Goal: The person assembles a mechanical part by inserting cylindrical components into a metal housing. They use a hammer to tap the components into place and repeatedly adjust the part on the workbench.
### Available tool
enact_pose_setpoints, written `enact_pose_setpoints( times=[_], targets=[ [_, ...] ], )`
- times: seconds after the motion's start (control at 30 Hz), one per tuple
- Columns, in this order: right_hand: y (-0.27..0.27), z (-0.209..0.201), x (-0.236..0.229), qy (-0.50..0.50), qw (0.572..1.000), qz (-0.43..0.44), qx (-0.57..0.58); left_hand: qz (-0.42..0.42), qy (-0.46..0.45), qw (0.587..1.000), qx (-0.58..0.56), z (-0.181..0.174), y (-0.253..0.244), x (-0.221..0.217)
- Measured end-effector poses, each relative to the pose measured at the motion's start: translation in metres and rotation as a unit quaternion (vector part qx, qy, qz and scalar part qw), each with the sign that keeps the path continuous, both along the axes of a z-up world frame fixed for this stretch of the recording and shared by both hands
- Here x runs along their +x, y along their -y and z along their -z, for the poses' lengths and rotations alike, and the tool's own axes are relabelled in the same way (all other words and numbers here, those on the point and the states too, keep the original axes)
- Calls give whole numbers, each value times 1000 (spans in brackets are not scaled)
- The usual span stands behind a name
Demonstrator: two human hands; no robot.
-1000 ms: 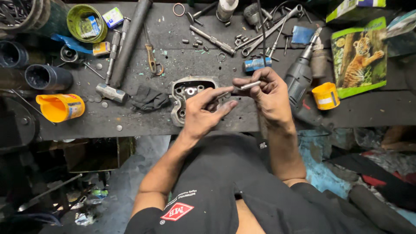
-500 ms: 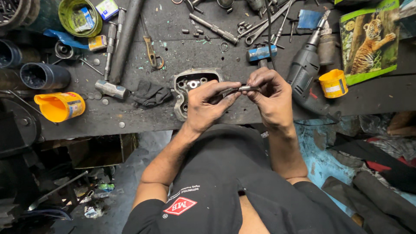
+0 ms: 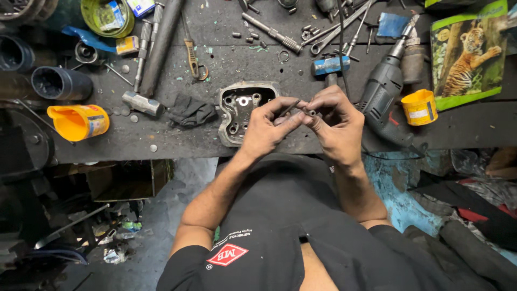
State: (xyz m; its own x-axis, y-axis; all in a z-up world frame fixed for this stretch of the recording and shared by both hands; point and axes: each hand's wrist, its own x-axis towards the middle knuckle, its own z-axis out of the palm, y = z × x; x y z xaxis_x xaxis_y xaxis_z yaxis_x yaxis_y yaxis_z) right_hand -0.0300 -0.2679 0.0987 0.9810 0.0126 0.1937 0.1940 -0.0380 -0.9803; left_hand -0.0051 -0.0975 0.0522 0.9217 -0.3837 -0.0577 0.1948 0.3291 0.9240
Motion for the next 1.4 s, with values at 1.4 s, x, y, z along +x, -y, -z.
enact_pose_setpoints(
  times=[1.4],
  targets=[
    [6, -21, 18, 0, 962, -128, -241, 4, 202, 947, 250, -23, -29, -4]
  ],
)
